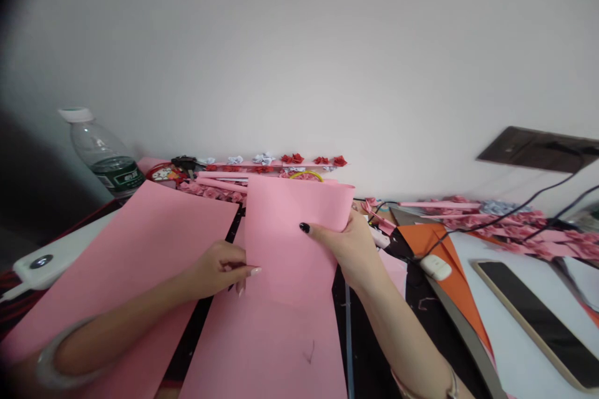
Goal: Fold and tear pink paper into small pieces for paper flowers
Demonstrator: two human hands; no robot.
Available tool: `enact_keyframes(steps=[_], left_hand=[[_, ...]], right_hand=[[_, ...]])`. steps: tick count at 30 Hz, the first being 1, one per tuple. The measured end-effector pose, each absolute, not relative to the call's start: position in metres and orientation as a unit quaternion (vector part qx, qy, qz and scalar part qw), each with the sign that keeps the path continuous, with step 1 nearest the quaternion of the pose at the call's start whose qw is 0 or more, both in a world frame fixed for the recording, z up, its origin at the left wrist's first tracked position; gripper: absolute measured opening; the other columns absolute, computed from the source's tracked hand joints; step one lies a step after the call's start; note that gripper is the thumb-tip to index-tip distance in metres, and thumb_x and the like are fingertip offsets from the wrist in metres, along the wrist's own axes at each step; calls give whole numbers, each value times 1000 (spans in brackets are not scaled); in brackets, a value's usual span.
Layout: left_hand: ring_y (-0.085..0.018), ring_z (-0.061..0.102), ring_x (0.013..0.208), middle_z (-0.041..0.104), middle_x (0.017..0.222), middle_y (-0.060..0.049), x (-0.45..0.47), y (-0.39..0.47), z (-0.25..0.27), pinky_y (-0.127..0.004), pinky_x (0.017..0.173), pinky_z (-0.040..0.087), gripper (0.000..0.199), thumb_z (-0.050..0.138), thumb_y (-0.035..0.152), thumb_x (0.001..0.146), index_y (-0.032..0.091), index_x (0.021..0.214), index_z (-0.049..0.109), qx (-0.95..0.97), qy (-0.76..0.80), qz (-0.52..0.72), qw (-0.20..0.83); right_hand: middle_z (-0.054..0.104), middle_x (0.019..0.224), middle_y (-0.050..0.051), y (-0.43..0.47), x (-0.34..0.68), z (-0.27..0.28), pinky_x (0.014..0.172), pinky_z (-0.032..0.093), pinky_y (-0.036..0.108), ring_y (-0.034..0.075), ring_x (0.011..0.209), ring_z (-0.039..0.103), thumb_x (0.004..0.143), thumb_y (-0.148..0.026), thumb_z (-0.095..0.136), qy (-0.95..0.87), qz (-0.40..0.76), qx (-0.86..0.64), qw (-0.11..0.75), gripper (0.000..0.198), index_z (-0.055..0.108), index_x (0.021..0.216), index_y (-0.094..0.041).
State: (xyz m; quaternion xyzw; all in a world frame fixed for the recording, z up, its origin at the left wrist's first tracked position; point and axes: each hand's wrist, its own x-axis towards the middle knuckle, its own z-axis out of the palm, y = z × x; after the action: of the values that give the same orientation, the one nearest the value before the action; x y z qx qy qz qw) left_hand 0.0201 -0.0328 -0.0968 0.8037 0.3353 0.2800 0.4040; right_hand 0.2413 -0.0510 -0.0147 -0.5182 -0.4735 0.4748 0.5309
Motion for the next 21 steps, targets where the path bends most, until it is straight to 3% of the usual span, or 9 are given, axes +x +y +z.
enact_keyframes(steps=[7,12,21], left_hand=[[-9,54,40,53,48,5,23,-30,-58,-18,40,39,24,47,38,84,15,77,51,705,351,376,489],[-7,49,33,43,37,8,29,-27,-31,-16,35,32,37,44,41,85,17,58,38,691,406,424,422],[-6,40,25,42,29,10,28,-26,-29,-15,37,33,35,39,44,87,17,64,43,708,436,373,412]], right_hand=[[68,96,13,-47,244,-22,71,54,38,28,84,64,54,-27,76,-471,562,-486,476,46,62,96,-13],[69,92,12,-51,237,-21,68,54,37,28,82,65,53,-27,77,-462,552,-508,473,44,64,92,-13],[70,86,11,-58,236,-21,60,56,35,29,77,66,59,-29,74,-479,476,-570,468,37,64,91,-14]])
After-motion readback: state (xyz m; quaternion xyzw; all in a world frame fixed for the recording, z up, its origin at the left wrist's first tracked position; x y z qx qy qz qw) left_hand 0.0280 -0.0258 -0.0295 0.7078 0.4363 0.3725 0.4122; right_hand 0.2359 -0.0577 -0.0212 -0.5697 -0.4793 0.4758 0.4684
